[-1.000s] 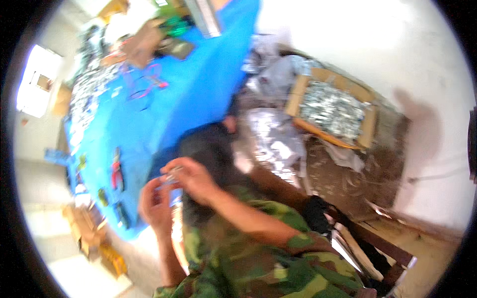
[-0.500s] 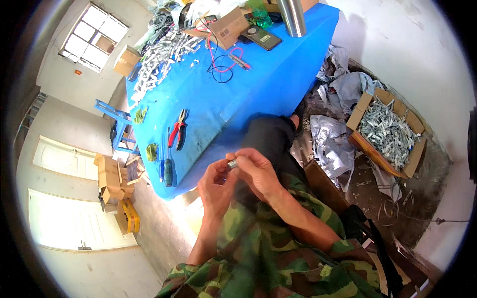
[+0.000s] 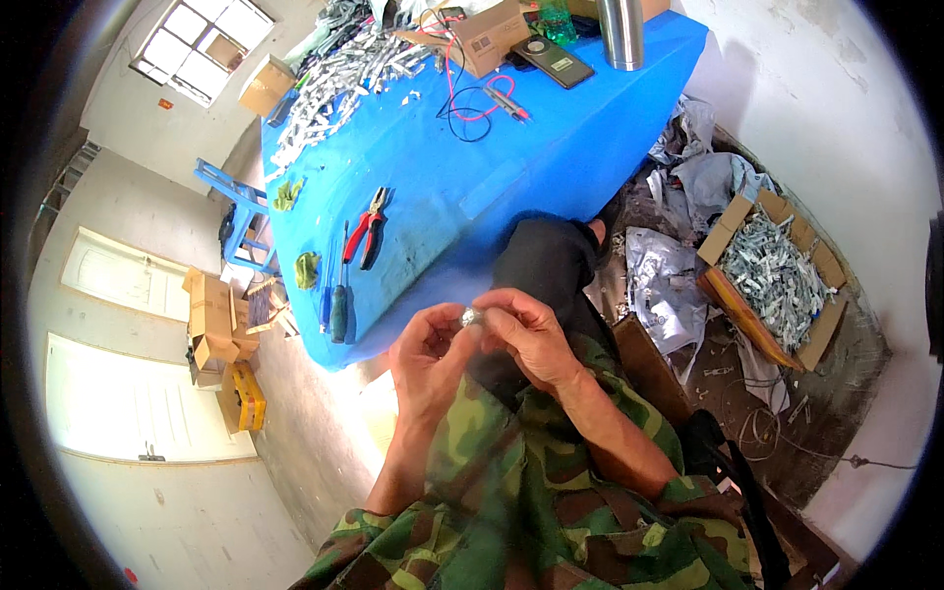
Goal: The person disassembles a small cylindrical metal component by hand and with a screwdriver, wipes it with a cloth, and then tests electrical terminals with a multimeter.
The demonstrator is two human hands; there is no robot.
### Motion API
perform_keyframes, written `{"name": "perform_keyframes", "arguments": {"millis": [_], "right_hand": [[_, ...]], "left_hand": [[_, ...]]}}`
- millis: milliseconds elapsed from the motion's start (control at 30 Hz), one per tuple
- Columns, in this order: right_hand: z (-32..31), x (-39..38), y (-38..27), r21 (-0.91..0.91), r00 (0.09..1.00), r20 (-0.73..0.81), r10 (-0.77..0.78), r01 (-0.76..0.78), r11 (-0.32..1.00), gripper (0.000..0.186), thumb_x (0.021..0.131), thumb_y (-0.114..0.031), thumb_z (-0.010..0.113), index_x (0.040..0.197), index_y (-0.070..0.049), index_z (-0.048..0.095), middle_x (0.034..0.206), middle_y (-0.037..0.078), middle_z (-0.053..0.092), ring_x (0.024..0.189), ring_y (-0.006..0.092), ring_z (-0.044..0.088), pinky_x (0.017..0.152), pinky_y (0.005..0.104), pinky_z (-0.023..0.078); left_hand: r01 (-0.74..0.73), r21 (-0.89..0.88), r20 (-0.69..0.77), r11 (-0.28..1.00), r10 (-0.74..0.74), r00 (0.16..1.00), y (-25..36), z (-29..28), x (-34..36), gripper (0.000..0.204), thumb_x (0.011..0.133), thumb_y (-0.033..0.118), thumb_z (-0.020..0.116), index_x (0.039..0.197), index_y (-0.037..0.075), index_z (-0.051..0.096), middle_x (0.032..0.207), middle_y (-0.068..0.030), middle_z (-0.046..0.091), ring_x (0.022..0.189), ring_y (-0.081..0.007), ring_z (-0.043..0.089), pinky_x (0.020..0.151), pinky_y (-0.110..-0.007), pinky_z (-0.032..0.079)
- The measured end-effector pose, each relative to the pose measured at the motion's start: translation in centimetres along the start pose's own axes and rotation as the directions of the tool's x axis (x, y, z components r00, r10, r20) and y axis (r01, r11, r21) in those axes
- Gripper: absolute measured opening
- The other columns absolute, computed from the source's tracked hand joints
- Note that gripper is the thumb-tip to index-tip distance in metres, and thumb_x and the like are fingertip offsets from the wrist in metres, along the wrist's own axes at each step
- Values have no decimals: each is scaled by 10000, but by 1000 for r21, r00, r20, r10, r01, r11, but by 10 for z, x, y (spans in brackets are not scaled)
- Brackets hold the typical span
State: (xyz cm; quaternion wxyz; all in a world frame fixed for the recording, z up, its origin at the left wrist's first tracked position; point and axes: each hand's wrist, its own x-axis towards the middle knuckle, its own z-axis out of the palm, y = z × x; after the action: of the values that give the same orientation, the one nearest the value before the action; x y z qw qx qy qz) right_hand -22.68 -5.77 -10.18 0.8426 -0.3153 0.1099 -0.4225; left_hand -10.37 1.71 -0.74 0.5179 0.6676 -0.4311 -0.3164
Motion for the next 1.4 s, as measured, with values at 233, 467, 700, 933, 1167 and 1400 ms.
{"name": "perform_keyframes", "arguments": {"millis": [233,467,700,933,1167,1400], "right_hand": [[7,-1,0,55,998,19,53,-54,997,239,1088,-140,562,1277,-35,664,1154,17,686,959,98,649,811,264,561],[13,-1,3,-14,999,19,49,-49,999,256,1087,-138,562,1297,-28,660,1159,21,690,966,101,652,800,267,567],[11,1,9,-80,997,76,29,-23,997,264,1052,-85,613,1303,-13,653,1152,31,697,967,99,647,777,257,555],[21,1,6,-141,997,65,30,-20,990,270,1008,-55,683,1272,-4,663,1134,26,705,958,90,638,780,247,532],[26,0,7,-161,996,79,28,-15,987,289,987,-59,713,1268,-2,668,1142,27,702,979,89,632,800,245,527],[33,-3,3,-196,989,101,111,-89,976,349,976,-114,734,1292,13,655,1161,33,691,1018,104,625,869,259,516]], "left_hand": [[-6,-79,17,997,8,1000,12,1,-7,266,941,5,739,1188,-53,657,997,-70,738,854,-107,689,773,-239,554],[-115,17,-43,993,116,992,1,-7,-8,188,926,17,744,1100,-33,697,935,-42,728,797,-93,684,717,-227,542],[-183,93,-68,979,189,980,-7,-15,-7,190,905,19,750,1084,-25,706,913,-48,716,776,-93,684,677,-230,537],[-165,114,-59,980,172,983,-9,-25,-9,206,896,34,760,1086,-26,709,960,-63,701,771,-92,678,660,-230,531],[-115,80,-40,990,119,992,-13,-36,-14,210,933,26,744,1133,-19,696,964,-43,722,841,-86,668,718,-229,539],[104,-249,-45,963,-118,992,-11,-50,-14,237,967,122,737,1139,-34,690,920,-41,708,741,-80,619,633,-233,496]]}}
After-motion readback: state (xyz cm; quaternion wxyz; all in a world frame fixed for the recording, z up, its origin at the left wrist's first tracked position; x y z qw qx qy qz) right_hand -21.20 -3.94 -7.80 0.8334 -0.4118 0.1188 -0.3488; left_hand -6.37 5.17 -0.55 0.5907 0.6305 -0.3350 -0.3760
